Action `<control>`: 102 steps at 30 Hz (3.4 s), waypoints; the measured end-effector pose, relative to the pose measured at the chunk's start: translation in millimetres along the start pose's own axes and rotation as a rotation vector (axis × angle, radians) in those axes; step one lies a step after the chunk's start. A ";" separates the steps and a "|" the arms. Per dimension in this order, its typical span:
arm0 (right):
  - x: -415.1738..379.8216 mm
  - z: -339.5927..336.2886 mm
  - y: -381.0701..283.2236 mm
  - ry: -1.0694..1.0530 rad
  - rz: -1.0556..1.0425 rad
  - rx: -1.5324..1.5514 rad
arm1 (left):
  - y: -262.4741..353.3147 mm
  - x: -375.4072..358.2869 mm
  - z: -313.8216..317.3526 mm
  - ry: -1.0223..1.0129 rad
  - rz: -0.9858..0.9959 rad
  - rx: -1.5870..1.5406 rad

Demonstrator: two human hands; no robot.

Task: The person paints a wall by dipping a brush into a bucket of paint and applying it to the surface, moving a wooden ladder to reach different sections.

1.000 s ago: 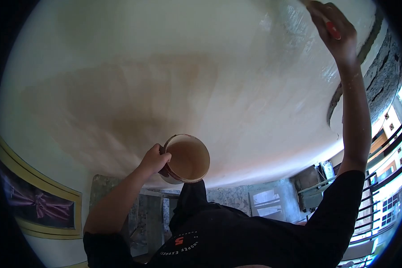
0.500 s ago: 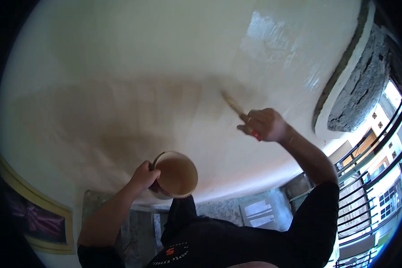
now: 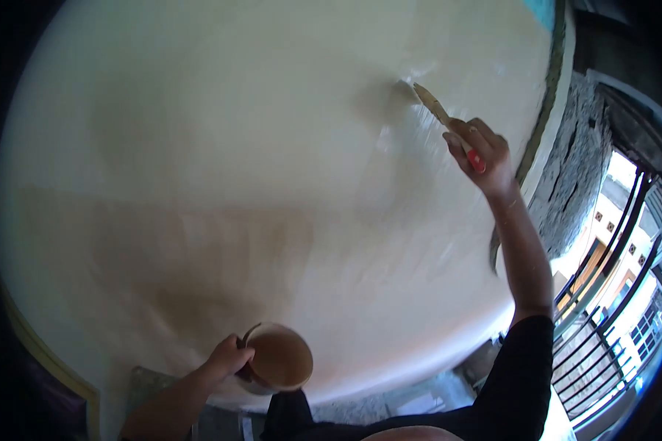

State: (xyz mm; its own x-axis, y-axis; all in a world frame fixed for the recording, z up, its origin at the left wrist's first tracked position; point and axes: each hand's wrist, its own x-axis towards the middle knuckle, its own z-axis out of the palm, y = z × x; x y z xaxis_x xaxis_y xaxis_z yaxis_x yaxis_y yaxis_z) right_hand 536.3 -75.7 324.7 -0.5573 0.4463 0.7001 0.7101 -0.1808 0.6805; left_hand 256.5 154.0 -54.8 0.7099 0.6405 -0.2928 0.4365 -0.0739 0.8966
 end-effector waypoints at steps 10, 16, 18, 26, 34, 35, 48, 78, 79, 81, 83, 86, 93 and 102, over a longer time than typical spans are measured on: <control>-39.4 26.8 -31.5 -0.168 -0.236 0.251 | -7.3 2.1 -2.3 -0.033 0.010 0.007; 77.5 -8.9 81.6 0.273 -0.040 -0.101 | -24.0 19.0 -0.9 -0.022 0.061 0.091; 127.7 -15.0 132.7 0.416 0.008 -0.210 | -21.3 16.1 -1.0 -0.008 0.080 0.144; 191.9 -5.5 213.0 0.369 0.218 -0.306 | 8.8 -7.8 -6.1 -0.089 0.008 -0.019; 132.9 -11.2 147.9 0.251 -0.065 -0.042 | -4.6 4.1 -4.0 -0.097 -0.010 -0.009; 137.2 -18.8 150.6 0.272 -0.004 -0.006 | -8.8 7.9 -3.4 -0.071 -0.038 -0.036; 178.2 -24.9 197.6 0.218 0.342 0.039 | -33.3 30.1 -4.8 0.009 0.092 0.176; 24.1 -4.4 4.3 -0.584 0.262 0.688 | -18.2 16.5 -3.2 -0.064 -0.052 -0.061; 14.1 4.7 -5.8 -0.646 0.238 0.637 | -19.3 16.0 -2.9 -0.058 -0.016 -0.053; -1.9 14.1 -7.5 -0.647 0.254 0.625 | -22.2 19.4 -2.2 -0.061 -0.020 -0.040; -1.1 13.4 15.7 -0.565 0.348 0.633 | -28.9 25.8 -1.1 -0.057 -0.025 -0.027; 17.9 10.8 66.0 -0.234 0.501 0.604 | -29.4 24.6 0.7 -0.029 0.045 0.043; 77.5 -11.9 103.1 0.256 0.067 0.005 | 0.9 3.6 -1.5 -0.007 -0.001 -0.024; -52.2 47.2 -37.8 -0.272 -0.178 0.341 | -13.2 14.5 -0.9 0.023 0.023 0.092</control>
State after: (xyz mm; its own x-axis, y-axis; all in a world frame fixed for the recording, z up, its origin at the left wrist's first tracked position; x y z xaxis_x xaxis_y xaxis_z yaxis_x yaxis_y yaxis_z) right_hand 558.9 -50.8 252.2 -0.5827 0.6660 0.4657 0.7398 0.1974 0.6432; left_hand 260.6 164.9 -70.5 0.7079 0.6553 -0.2634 0.4699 -0.1586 0.8684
